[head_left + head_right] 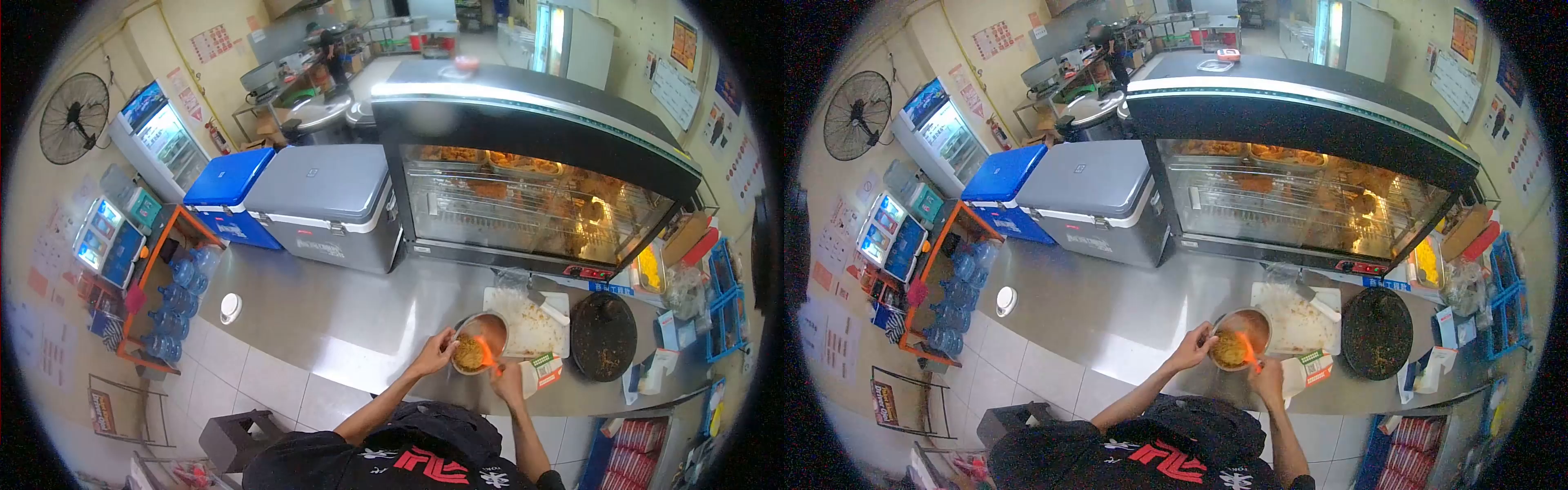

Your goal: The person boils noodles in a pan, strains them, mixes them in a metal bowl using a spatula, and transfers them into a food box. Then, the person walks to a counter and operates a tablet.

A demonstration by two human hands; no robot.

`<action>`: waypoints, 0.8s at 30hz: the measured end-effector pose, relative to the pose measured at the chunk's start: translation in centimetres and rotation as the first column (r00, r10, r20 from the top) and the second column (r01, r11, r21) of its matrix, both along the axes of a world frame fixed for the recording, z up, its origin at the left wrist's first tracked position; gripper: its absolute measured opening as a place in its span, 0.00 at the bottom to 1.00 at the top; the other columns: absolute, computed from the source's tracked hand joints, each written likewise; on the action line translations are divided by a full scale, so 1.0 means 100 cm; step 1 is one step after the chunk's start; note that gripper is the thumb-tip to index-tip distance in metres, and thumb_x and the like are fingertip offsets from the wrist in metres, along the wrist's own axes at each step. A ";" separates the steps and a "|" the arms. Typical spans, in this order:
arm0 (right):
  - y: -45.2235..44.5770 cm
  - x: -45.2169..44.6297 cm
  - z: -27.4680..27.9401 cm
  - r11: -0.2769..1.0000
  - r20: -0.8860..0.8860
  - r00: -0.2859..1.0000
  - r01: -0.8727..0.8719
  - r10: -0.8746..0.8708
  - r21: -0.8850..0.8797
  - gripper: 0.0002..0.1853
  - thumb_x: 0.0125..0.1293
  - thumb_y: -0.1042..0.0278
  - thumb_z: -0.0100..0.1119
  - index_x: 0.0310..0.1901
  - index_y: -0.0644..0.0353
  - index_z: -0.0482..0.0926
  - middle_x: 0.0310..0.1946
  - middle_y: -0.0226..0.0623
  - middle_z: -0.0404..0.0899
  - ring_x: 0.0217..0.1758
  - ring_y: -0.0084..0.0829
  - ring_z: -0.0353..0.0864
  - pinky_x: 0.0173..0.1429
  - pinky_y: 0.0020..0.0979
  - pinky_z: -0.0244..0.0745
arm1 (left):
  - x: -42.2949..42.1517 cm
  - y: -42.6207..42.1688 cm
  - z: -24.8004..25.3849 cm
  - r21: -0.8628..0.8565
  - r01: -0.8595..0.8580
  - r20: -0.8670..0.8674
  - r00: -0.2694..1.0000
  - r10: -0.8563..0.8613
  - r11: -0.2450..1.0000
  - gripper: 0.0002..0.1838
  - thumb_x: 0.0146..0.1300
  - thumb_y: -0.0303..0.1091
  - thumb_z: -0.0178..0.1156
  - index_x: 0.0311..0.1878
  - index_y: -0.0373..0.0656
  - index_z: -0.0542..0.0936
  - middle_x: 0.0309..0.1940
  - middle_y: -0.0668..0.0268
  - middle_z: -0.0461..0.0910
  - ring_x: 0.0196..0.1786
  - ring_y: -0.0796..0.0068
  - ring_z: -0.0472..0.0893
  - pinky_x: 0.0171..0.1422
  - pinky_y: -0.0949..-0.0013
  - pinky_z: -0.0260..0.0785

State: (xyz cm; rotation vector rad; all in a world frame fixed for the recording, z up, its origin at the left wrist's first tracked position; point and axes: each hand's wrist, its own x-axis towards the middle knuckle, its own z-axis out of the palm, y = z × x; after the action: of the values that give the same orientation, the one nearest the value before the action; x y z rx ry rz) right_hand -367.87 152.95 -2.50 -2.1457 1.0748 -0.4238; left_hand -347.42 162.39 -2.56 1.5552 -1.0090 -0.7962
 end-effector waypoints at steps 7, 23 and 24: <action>0.011 0.002 -0.020 0.485 0.104 0.935 0.079 -0.340 0.871 0.12 0.59 0.71 0.58 0.45 0.64 0.78 0.18 0.25 0.69 0.15 0.14 0.63 0.17 0.17 0.56 | 0.001 0.010 -0.001 0.011 0.019 -0.065 0.998 -0.019 1.000 0.09 0.64 0.32 0.52 0.40 0.38 0.65 0.21 0.69 0.64 0.26 0.81 0.64 0.29 0.73 0.60; 0.001 -0.001 -0.019 0.044 0.261 0.782 -0.288 -0.567 0.957 0.19 0.63 0.65 0.52 0.56 0.56 0.68 0.17 0.20 0.61 0.11 0.12 0.51 0.14 0.15 0.47 | -0.028 0.005 -0.005 -0.054 0.007 0.100 0.995 -0.002 0.999 0.08 0.63 0.31 0.51 0.35 0.38 0.63 0.19 0.61 0.61 0.23 0.72 0.61 0.29 0.67 0.58; 0.000 -0.003 -0.020 0.050 0.276 0.764 -0.305 -0.584 0.951 0.19 0.63 0.65 0.52 0.55 0.56 0.69 0.17 0.20 0.61 0.11 0.12 0.51 0.15 0.15 0.47 | -0.028 0.004 -0.008 -0.050 0.010 0.100 0.995 -0.005 0.999 0.08 0.63 0.31 0.51 0.35 0.38 0.63 0.19 0.61 0.61 0.23 0.72 0.61 0.29 0.67 0.58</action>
State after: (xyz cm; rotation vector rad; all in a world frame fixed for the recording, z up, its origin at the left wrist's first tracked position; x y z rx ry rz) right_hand -368.12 152.97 -4.46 -0.4173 0.7341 -0.2704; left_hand -350.21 162.79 -3.34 1.5610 -1.1004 -0.6987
